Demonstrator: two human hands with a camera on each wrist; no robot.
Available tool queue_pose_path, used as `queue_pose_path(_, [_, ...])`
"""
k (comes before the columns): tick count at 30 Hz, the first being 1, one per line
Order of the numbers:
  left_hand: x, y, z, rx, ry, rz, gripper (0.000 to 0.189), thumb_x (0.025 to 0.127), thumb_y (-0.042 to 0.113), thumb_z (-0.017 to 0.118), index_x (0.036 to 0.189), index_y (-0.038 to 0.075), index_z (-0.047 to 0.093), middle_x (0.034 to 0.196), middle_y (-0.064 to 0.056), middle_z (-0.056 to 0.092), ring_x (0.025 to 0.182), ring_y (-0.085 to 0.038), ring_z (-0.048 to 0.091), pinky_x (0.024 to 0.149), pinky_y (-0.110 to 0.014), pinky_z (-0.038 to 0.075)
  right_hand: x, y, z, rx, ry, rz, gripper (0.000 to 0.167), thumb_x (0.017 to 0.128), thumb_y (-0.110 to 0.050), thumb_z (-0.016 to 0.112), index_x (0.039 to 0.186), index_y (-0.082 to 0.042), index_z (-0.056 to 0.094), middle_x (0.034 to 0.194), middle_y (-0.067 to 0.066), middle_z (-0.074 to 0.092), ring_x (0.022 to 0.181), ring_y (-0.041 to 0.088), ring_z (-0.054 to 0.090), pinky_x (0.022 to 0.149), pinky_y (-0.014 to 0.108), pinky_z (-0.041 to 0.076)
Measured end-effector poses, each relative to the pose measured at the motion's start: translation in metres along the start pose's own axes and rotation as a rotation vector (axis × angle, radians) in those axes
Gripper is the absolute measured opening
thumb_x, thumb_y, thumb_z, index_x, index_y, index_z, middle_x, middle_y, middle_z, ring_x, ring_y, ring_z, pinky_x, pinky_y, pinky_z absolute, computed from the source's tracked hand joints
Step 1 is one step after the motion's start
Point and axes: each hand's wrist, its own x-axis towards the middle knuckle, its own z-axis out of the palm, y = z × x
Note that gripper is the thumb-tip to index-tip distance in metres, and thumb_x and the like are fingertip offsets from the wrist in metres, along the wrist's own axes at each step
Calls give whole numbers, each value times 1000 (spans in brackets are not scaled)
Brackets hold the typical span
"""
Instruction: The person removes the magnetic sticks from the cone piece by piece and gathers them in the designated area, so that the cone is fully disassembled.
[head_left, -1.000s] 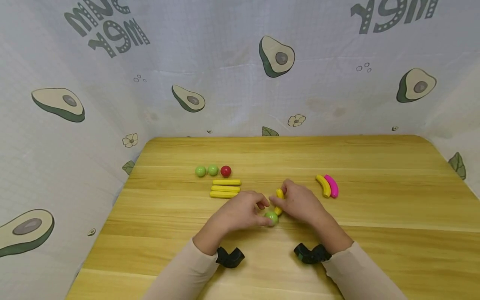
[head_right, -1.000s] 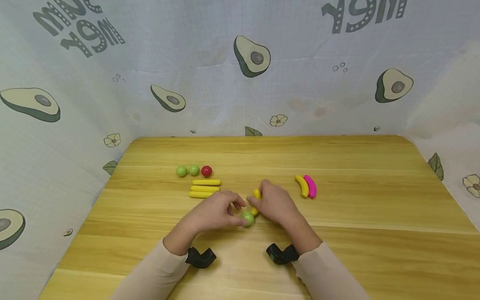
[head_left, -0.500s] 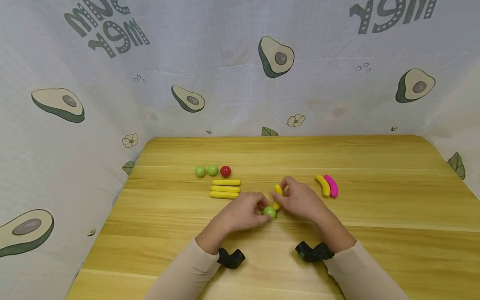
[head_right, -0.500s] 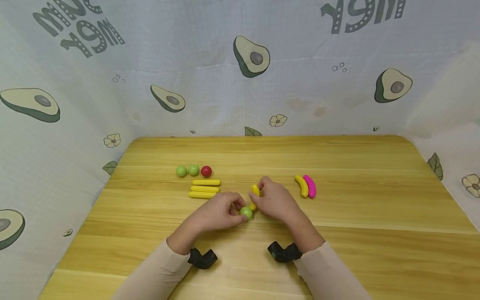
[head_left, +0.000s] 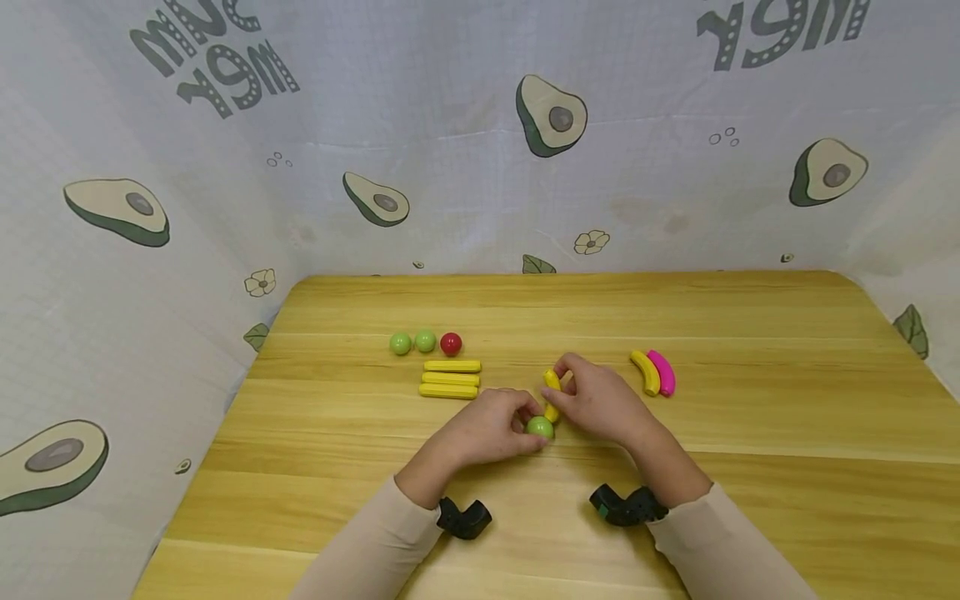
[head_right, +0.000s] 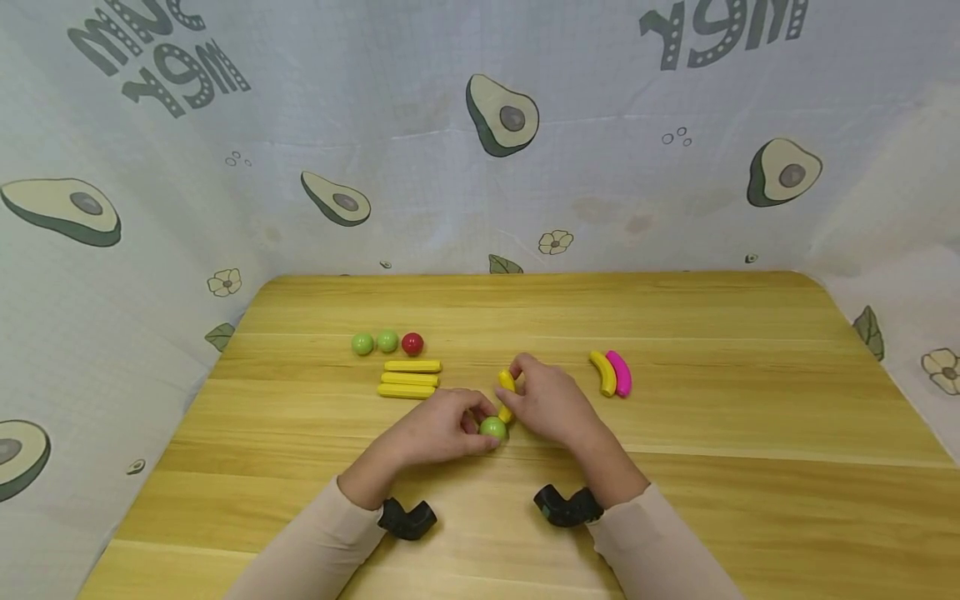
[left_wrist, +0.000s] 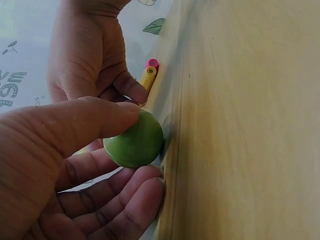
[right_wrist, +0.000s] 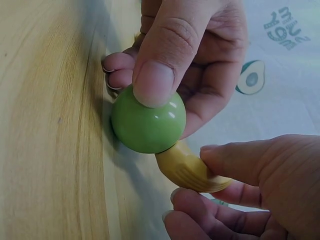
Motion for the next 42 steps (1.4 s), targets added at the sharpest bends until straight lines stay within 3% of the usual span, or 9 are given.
queue_pose_path(7, [-1,1,-1,-19,-17,-23,26,88,25,81,108,11,71,94,4,71,78,1,61,74,-16,51,0,3,-5,-30,50,14,33,98,-27,69,117,-4,56,81,6,68,63,16,56,57,29,45])
queue_pose_path(14, [-2,2,-1,-31,-30,-39,26,87,27,81,106,11,71,94,5,71,80,3,62,76,-15,52,-4,25,-41,-54,155,120,44,101,-32,63,129,0,53,103,20,71,82,27,66,67,35,51])
queue_pose_path(20, [-3,1,0,-39,-32,-53,27,88,28,80,107,11,71,94,6,70,82,2,61,77,-16,52,-14,64,-77,-87,110,225,56,104,-32,55,145,5,43,120,33,64,94,39,66,69,40,53])
queue_pose_path(28, [-3,2,0,-39,-36,-45,25,88,27,80,106,11,71,93,7,69,81,1,61,78,-16,51,-20,100,-94,-171,44,344,58,104,-31,51,143,11,40,136,42,49,114,57,51,92,67,46])
queue_pose_path(38, [-2,6,1,25,-26,-24,24,89,27,78,107,13,69,94,7,69,81,1,59,77,-15,50,-17,107,-91,-154,15,356,51,103,-29,54,137,8,49,127,36,57,102,48,53,85,58,47])
queue_pose_path(42, [-3,7,1,46,-29,-18,27,90,27,78,111,13,69,98,5,69,83,0,59,78,-16,50,-16,106,-91,-158,13,353,48,104,-26,51,137,8,49,130,37,55,103,48,52,88,61,47])
